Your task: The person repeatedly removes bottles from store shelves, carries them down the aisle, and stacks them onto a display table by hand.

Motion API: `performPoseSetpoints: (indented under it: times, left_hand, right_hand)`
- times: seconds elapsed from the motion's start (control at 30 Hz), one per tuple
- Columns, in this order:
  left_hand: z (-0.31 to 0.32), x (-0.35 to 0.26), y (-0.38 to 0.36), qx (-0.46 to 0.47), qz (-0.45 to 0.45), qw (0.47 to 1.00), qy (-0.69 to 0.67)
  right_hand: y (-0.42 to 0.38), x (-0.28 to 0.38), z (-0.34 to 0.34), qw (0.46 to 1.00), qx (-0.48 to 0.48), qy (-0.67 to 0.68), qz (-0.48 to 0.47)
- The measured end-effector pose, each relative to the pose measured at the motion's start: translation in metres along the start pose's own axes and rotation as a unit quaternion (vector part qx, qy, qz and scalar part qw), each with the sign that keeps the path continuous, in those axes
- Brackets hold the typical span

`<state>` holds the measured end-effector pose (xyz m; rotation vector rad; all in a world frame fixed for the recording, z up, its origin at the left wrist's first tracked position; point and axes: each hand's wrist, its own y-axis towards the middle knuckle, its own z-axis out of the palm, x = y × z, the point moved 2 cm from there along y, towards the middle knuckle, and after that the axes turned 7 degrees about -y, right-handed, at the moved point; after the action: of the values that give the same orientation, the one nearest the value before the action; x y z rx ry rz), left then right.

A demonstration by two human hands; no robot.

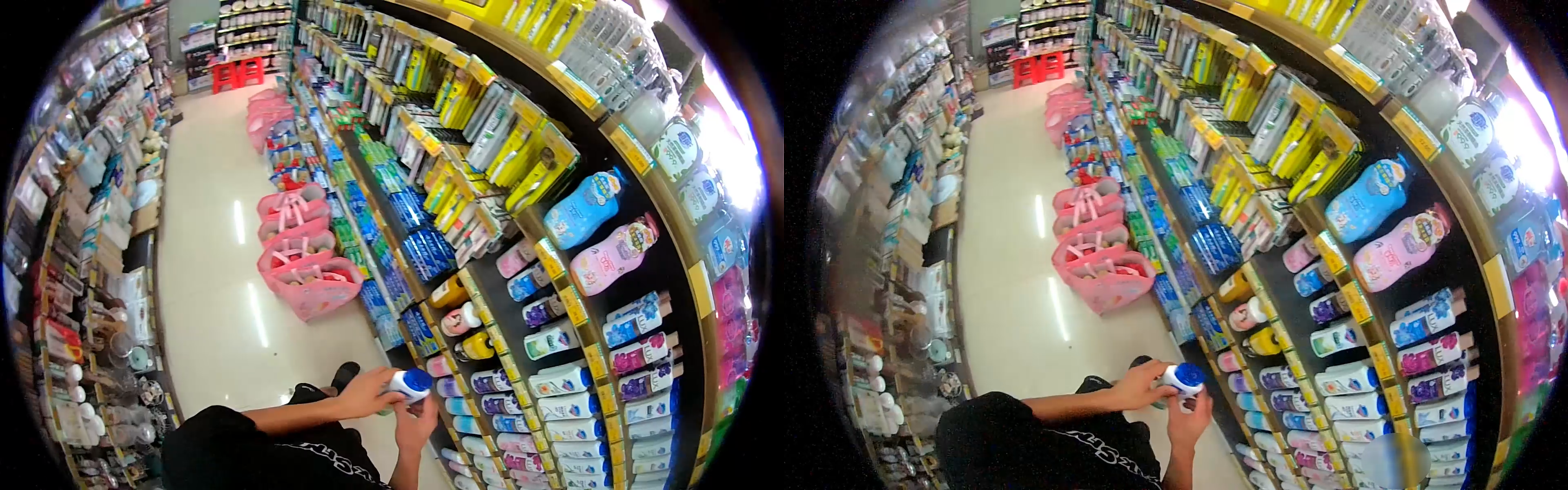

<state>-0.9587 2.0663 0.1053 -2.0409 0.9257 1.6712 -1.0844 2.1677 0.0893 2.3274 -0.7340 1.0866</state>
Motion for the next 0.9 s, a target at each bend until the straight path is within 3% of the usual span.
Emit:
performPoseSetpoints:
  times: [0.13, 0.33, 0.67, 0.8, 0.9]
  left_hand:
    - [-0.051, 0.008, -0.056, -0.035, -0.042, 0.997, 0.052]
    - [-0.119, 0.015, -0.106, -0.132, -0.063, 0.989, 0.023]
    - [-0.313, 0.045, -0.18, -0.331, -0.147, 0.932, 0.014]
    - [-0.418, 0.051, -0.196, -0.361, -0.149, 0.919, 0.056]
    - [-0.487, 0.066, -0.199, -0.382, -0.139, 0.911, 0.072]
  right_hand:
    - [-0.025, 0.049, 0.029, 0.984, 0.162, 0.071, 0.023]
    - [-0.023, 0.107, 0.075, 0.951, 0.3, 0.059, -0.05]
    - [-0.032, 0.248, 0.273, 0.896, 0.412, 0.076, -0.148]
    - [-0.038, 0.313, 0.367, 0.88, 0.408, 0.145, -0.193]
    - [-0.052, 0.364, 0.427, 0.888, 0.379, 0.21, -0.153]
